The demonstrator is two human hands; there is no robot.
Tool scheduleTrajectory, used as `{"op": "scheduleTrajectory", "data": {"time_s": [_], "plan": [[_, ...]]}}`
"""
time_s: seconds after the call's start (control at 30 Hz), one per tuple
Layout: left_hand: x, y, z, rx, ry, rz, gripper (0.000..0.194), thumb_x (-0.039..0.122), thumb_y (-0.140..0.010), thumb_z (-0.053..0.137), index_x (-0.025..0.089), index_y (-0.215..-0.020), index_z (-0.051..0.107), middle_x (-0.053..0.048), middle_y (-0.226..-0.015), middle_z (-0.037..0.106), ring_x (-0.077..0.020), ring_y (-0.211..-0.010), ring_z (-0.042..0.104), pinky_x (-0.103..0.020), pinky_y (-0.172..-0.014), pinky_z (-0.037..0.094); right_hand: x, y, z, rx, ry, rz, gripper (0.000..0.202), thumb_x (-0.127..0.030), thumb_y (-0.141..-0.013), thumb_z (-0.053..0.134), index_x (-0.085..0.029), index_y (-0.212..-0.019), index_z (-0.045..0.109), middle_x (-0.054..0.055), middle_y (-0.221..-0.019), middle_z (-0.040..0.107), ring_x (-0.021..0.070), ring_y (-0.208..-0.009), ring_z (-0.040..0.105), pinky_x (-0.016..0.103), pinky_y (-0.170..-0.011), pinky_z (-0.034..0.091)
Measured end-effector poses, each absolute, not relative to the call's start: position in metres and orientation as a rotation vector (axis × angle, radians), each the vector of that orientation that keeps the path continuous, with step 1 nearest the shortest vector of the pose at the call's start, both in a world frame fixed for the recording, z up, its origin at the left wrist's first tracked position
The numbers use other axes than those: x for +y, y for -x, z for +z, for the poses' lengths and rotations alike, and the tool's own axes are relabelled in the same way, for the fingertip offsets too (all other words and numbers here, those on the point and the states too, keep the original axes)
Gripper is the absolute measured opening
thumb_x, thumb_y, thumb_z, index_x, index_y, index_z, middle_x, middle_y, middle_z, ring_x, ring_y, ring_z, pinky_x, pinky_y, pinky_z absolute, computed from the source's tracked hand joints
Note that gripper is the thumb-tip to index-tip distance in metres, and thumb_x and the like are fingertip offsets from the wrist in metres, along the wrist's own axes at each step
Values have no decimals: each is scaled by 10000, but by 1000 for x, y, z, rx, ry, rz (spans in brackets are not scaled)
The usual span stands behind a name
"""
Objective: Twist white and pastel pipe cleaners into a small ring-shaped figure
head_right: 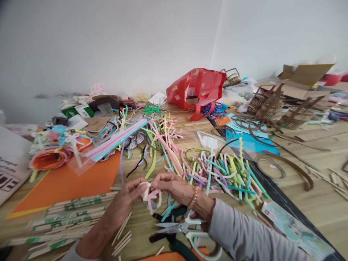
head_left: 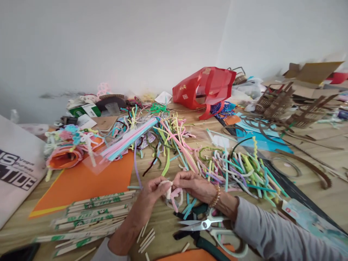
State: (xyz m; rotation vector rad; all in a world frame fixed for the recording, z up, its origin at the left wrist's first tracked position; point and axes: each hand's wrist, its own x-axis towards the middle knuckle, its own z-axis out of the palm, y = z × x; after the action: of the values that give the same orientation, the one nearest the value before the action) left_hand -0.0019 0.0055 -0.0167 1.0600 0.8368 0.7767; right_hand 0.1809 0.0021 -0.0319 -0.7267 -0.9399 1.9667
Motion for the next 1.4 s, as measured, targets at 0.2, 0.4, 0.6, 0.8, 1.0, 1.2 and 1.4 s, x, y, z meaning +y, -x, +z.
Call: {"op": "scheduleTrajectory", "data": {"time_s": [0.2,0.4,0.6,0.8,1.0,1.2,1.4], "plan": [[4,-1,-9,851,-1043,795,254,356,-754,687,144,-655,590,11,-638,545,-117,-608,467,-222,-601,403,2,-181,-34,-818,626,2084,278,-379,-765,733,-117,-762,643,45,-798,686,131,-712,630,252,-673,476],[6,-2,-12,902,-1045,853,245,362,-708,728,137,-703,634,10,-632,563,-111,-587,462,-216,-581,386,4,-182,-31,-794,627,2088,269,-355,-737,762,-119,-725,634,24,-767,671,107,-679,609,225,-647,473],[4,-5,-13,899,-1007,855,240,342,-692,746,138,-664,622,17,-609,554,-106,-581,467,-211,-582,389,4,-183,-33,-860,622,2080,259,-333,-744,758,-114,-690,630,2,-680,645,87,-604,581,218,-629,466],[2,-7,-14,911,-908,868,240,333,-677,755,145,-674,606,30,-594,529,-98,-551,461,-207,-564,391,2,-182,-28,-961,640,2006,280,-361,-748,740,-123,-663,621,-12,-640,618,81,-578,548,197,-577,417],[4,-3,-16,872,-964,796,246,348,-708,729,142,-653,606,24,-603,539,-110,-582,476,-219,-598,397,0,-181,-26,-1082,688,1896,321,-407,-721,749,-129,-647,607,-39,-570,567,69,-526,472,196,-545,357],[6,0,-17,933,-1062,802,238,363,-729,710,144,-680,630,20,-621,545,-115,-599,467,-212,-599,385,-1,-179,-26,-1028,777,1865,287,-390,-724,753,-126,-765,645,-9,-693,623,89,-622,540,206,-601,393],[6,-2,-23,989,-1096,828,256,374,-707,724,142,-666,626,28,-596,508,-107,-573,433,-203,-549,352,2,-180,-29,-1046,798,1843,277,-357,-676,795,-129,-735,648,-33,-627,585,67,-561,483,194,-544,353]]}}
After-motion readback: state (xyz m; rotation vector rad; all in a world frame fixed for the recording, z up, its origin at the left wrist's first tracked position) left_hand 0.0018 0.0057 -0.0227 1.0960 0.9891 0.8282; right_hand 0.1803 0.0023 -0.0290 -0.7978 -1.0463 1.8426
